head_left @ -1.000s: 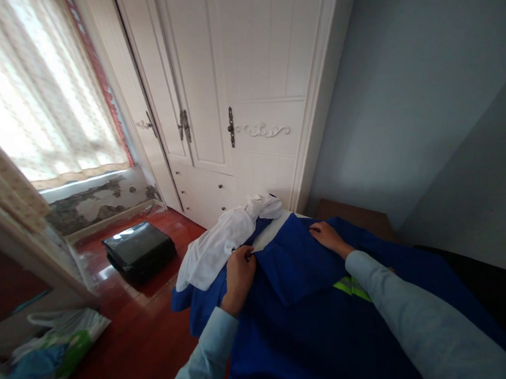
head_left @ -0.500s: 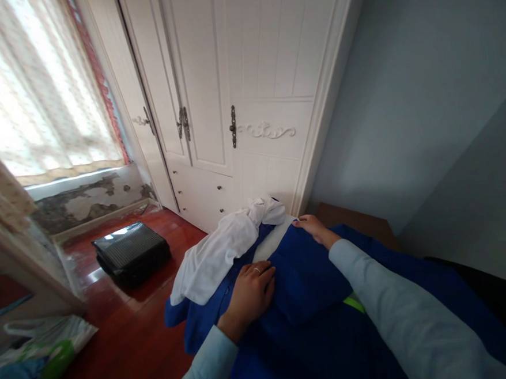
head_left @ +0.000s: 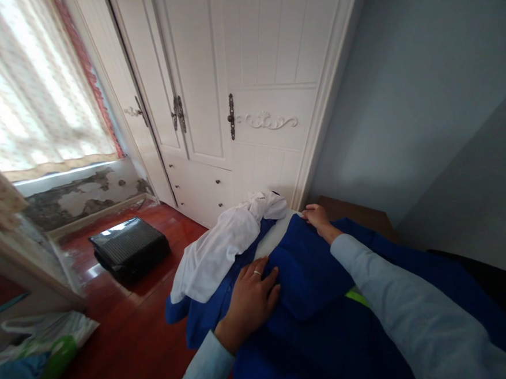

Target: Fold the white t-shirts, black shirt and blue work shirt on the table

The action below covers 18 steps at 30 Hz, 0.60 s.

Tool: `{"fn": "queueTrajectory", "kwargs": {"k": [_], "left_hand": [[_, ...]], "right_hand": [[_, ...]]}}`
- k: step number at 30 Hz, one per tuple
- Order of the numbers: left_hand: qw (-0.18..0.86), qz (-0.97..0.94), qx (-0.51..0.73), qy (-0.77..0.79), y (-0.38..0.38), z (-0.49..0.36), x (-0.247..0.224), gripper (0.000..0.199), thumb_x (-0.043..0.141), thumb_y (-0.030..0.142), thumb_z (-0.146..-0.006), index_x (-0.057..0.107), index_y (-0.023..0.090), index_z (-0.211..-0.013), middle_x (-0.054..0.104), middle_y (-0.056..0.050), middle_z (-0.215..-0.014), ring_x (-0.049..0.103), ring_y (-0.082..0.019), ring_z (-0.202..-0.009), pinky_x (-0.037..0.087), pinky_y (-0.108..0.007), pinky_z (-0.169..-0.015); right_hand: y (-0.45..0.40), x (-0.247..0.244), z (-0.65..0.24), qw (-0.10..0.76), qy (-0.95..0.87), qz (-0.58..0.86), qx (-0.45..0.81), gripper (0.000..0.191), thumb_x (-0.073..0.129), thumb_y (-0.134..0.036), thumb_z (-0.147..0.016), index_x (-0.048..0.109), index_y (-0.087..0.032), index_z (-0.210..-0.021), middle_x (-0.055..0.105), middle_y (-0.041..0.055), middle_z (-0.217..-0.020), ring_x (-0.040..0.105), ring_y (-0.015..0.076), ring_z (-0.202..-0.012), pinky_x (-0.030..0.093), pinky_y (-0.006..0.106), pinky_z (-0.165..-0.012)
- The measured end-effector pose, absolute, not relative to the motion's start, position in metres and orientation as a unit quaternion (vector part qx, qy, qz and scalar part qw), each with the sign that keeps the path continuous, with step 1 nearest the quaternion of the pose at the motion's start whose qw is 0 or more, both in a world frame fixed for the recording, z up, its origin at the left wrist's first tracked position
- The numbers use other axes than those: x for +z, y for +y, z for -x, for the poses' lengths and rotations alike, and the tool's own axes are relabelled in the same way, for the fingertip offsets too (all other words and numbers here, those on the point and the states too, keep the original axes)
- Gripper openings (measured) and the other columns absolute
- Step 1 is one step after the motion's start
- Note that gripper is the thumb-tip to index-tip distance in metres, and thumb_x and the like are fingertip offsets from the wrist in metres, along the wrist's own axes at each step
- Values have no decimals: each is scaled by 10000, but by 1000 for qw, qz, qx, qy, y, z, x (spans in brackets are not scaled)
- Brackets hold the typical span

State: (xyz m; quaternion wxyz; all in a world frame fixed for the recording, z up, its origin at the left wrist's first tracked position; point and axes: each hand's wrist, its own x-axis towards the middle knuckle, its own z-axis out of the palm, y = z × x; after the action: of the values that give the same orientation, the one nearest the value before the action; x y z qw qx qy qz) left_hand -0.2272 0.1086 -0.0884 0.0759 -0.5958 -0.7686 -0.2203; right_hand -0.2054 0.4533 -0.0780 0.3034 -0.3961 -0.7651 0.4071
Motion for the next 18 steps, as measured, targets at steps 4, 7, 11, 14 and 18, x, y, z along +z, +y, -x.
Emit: {"fn": "queueTrajectory", "kwargs": {"k": [4, 7, 11, 14, 18], "left_hand": [[69, 594, -216, -772, 107, 227, -86, 412, 487, 371, -989, 614, 243, -1360, 501, -152, -1474, 473, -303, -1364, 420, -505, -1096], [67, 587, -221, -776, 107, 225, -86, 400, 488, 357, -986, 618, 249, -1349, 501, -141, -1475, 465, -295, -1370, 414, -493, -1096], [57, 568, -241, -784, 108, 223, -88, 425, 485, 372, -984, 586, 218, -1368, 534, -137, -1445, 483, -297, -1343, 400, -481, -1097], [42, 535, -280, -796, 113, 225, -87, 493, 489, 409, -979, 512, 177, -1413, 604, -143, -1357, 540, -305, -1264, 422, -477, -1057], [-6, 466, -320, -825, 131, 237, -76, 473, 424, 380, -1008, 536, 88, -1363, 686, -164, -1168, 615, -287, -1126, 455, -426, -1000]], "right_hand": [[412, -58, 192, 297, -880, 210, 305, 381, 581, -241, -852, 666, -170, -1217, 662, 122, -1244, 610, 220, -1178, 440, 401, -1101], [373, -56, 175, 157, -967, -66, 190, 357, 578, -280, -907, 685, -204, -1239, 635, 99, -1322, 556, 233, -1278, 383, 433, -1157], [357, -64, 161, 62, -976, -125, 168, 344, 522, -251, -964, 678, -204, -1266, 641, 101, -1317, 570, 209, -1266, 408, 396, -1135], [373, -67, 164, 84, -981, -74, 161, 295, 537, -232, -957, 713, -202, -1192, 677, 104, -1220, 612, 204, -1152, 452, 379, -1057], [388, -61, 177, 73, -990, -58, 105, 207, 643, -232, -894, 750, -199, -1069, 691, 98, -1049, 616, 207, -1002, 459, 371, -951]]}}
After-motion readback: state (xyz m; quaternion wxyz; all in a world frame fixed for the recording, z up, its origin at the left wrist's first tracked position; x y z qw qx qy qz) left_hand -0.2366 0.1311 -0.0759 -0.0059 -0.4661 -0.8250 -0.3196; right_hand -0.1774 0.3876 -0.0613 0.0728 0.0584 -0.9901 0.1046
